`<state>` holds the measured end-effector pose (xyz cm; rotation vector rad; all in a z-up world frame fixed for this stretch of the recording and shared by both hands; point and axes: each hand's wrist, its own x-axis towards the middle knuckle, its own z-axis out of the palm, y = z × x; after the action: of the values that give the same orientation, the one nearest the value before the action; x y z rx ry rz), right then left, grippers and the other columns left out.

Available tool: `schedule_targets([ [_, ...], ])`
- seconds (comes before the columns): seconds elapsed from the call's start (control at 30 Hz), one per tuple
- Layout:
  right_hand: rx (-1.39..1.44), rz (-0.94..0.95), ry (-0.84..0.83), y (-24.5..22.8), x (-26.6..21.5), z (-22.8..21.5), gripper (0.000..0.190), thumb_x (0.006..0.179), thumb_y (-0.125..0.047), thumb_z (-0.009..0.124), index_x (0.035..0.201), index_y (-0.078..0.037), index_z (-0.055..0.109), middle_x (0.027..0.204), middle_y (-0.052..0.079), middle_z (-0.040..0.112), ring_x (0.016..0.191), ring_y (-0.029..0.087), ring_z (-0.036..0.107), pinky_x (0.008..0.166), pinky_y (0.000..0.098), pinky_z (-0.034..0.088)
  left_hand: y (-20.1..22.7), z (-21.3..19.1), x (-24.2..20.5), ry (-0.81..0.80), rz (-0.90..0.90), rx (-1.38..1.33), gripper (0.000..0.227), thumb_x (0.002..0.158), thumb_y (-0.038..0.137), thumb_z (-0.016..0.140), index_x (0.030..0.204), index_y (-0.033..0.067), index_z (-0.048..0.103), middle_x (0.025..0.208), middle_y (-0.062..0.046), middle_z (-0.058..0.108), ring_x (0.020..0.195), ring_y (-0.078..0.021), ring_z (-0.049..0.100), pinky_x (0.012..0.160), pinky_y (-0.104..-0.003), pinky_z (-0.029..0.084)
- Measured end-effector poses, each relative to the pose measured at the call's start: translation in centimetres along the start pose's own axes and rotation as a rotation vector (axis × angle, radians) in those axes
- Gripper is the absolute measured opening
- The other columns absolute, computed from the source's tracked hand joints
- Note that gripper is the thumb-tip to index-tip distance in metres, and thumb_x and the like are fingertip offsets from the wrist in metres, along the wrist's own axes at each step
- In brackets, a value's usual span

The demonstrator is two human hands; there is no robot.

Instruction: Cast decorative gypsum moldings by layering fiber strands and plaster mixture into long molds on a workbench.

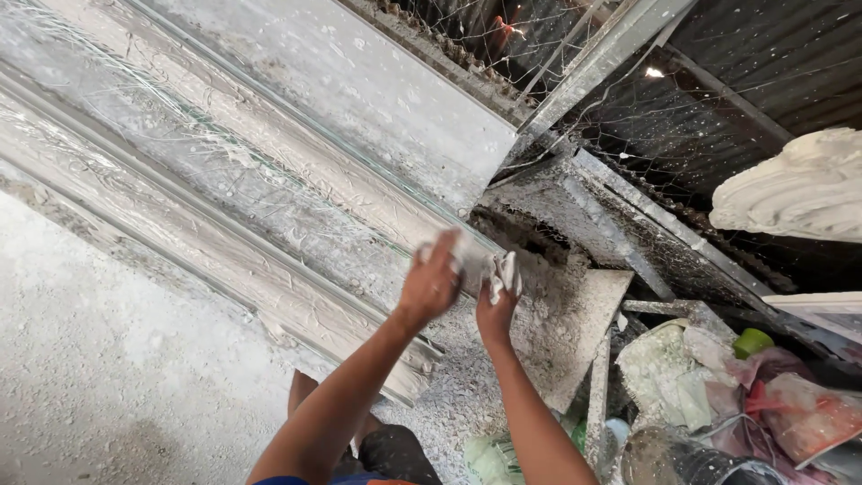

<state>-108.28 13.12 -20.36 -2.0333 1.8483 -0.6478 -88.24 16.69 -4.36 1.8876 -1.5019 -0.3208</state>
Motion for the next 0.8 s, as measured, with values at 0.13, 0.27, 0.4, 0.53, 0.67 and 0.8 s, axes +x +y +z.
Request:
schedule_targets([
  [0.13, 0.529, 0.599, -0.016, -7.7, 0.5, -4.7, 0.079, 0.081, -0.051, 0.085, 0.135, 0.001, 0.060, 0.138, 0.025, 0.061, 0.138, 0.036, 0.052, 0.118, 0.0464, 0.039, -0.1, 1.9, -2.3, -0.209, 0.394, 0.319, 0.036, 0.104, 0.036, 0.039, 0.126, 0.0166, 0.059, 0.170, -0.007, 0.029, 0.156, -0.0287, 0.025, 0.119, -0.060, 0.021],
  [0.27, 0.625, 0.772, -0.067, -8.8, 1.6, -6.2, 0.113, 0.070, -0.054, 0.095, 0.151, 0.004, 0.040, 0.148, 0.028, 0.050, 0.144, 0.038, 0.045, 0.119, 0.0486, 0.036, -0.1, 2.1, -2.7, -0.402, 0.299, 0.389, 0.049, 0.102, 0.043, 0.041, 0.142, 0.0180, 0.056, 0.172, -0.008, 0.021, 0.159, -0.0312, 0.015, 0.122, -0.069, 0.011],
  [0.4, 0.735, 0.607, -0.018, -4.4, 1.9, -4.2, 0.070, 0.075, -0.031, 0.097, 0.130, -0.002, 0.066, 0.119, 0.016, 0.073, 0.112, 0.019, 0.066, 0.099, 0.0363, 0.051, 0.1, 2.2, -2.7, -0.426, 0.295, 0.420, 0.047, 0.102, 0.045, 0.041, 0.137, 0.0210, 0.061, 0.173, -0.007, 0.021, 0.159, -0.0311, 0.016, 0.123, -0.069, 0.008],
  [0.53, 0.726, 0.601, -0.063, -3.4, 1.5, -4.4, 0.063, 0.080, -0.034, 0.093, 0.130, -0.004, 0.067, 0.122, 0.014, 0.073, 0.117, 0.021, 0.066, 0.100, 0.0425, 0.051, 0.3, 5.2, -5.9, -0.162, 0.323, 0.245, 0.027, 0.096, 0.033, 0.054, 0.109, 0.0174, 0.072, 0.132, -0.016, 0.053, 0.127, -0.0356, 0.047, 0.097, -0.055, 0.035],
  [0.67, 0.709, 0.582, -0.053, -4.3, 1.5, -5.2, 0.062, 0.078, -0.031, 0.095, 0.128, -0.006, 0.069, 0.117, 0.012, 0.074, 0.110, 0.017, 0.066, 0.096, 0.0395, 0.052, -1.1, 8.6, -8.7, -0.348, 0.133, 0.252, 0.025, 0.097, 0.030, 0.052, 0.109, 0.0279, 0.074, 0.107, -0.006, 0.052, 0.096, -0.0288, 0.056, 0.076, -0.041, 0.042],
  [0.8, 0.655, 0.599, -0.053, 0.6, 0.9, -3.5, 0.071, 0.076, -0.037, 0.097, 0.130, -0.003, 0.066, 0.120, 0.015, 0.072, 0.115, 0.021, 0.065, 0.098, 0.0434, 0.051, -1.1, 8.7, -7.7, -0.562, -0.057, 0.196, 0.034, 0.099, 0.031, 0.047, 0.124, 0.0384, 0.070, 0.103, -0.006, 0.062, 0.091, -0.0294, 0.069, 0.070, -0.044, 0.047],
])
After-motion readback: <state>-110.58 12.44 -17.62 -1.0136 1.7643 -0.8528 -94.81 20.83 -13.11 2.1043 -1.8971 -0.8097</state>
